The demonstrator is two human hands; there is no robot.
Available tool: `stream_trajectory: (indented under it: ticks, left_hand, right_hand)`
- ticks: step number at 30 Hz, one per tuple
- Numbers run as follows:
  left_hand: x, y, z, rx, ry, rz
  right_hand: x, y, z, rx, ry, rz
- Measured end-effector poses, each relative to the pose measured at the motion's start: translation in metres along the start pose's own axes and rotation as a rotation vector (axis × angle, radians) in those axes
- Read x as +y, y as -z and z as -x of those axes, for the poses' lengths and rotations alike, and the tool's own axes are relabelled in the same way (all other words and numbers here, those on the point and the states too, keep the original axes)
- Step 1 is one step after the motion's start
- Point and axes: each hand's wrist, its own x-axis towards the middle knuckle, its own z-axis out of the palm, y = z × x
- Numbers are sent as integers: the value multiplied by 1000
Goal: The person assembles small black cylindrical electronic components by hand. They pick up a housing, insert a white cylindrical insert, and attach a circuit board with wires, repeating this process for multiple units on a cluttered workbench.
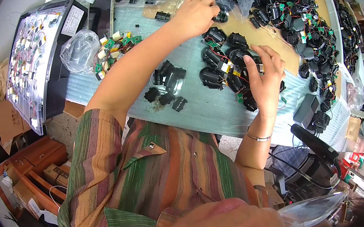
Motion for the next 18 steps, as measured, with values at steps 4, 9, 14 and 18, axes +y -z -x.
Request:
stream_trajectory:
  ticks: [4,9,14,18]
  left_hand:
    - [-7,8,16,132,119,661]
    - [-9,77,73,145,589,1806]
    - [-20,120,141,446,622,2195]
    - [-30,127,185,634,566,2083]
  right_hand:
    - [-2,8,1,133,76,-181]
    - [-40,-5,-3,-41,142,-417]
    - [-84,-42,-8,-329,501,-350]
    - [-120,-79,-13,-424,601,-331]
